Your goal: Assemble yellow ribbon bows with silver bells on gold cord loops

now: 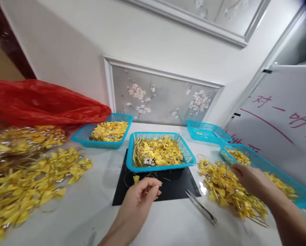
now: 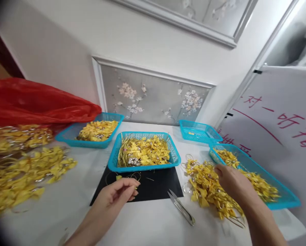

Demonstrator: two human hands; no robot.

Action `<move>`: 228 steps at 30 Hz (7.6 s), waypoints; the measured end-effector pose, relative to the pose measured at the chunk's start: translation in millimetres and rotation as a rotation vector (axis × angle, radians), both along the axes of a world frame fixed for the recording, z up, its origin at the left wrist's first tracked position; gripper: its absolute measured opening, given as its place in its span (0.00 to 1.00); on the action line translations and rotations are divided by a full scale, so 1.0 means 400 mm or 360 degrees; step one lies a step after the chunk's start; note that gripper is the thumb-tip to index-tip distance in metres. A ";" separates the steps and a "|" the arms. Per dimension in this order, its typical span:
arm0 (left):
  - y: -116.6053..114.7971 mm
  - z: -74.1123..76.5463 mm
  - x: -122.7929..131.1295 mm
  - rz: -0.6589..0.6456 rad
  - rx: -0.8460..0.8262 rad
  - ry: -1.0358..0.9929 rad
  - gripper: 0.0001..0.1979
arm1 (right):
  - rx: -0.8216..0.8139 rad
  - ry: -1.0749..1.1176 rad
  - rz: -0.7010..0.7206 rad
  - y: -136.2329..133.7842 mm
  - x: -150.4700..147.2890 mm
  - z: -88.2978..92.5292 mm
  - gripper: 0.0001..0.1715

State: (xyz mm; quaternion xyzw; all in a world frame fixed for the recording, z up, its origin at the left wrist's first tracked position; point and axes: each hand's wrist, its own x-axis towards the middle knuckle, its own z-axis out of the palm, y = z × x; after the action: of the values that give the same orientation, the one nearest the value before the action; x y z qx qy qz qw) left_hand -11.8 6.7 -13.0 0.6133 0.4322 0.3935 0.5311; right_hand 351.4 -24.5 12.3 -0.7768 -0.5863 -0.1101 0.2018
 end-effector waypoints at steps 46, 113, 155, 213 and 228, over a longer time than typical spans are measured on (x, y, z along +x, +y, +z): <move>-0.027 0.003 0.001 -0.0067 -0.0013 0.0009 0.09 | -0.0817 0.0039 0.0782 0.325 -0.314 -0.020 0.15; -0.029 0.012 -0.002 -0.0070 -0.0042 0.0006 0.09 | -0.0009 0.0921 0.0988 0.304 -0.336 0.019 0.20; -0.037 0.032 -0.004 -0.0025 -0.0383 -0.0854 0.18 | -0.0289 0.2720 0.1193 0.105 -0.495 0.027 0.14; -0.013 0.023 0.001 -0.0177 -0.0180 -0.0265 0.13 | -0.0120 0.2326 0.1092 0.054 -0.487 -0.063 0.11; 0.002 0.023 -0.020 0.0141 -0.0086 -0.0433 0.06 | -0.0022 0.2317 0.1204 0.039 -0.512 -0.069 0.07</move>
State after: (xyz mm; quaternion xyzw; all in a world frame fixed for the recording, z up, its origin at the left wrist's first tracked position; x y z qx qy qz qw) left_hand -19.6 7.4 -3.9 0.5202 0.3933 0.4842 0.5833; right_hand 146.4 -8.8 -15.3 -0.4049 -0.5316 0.5006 0.5504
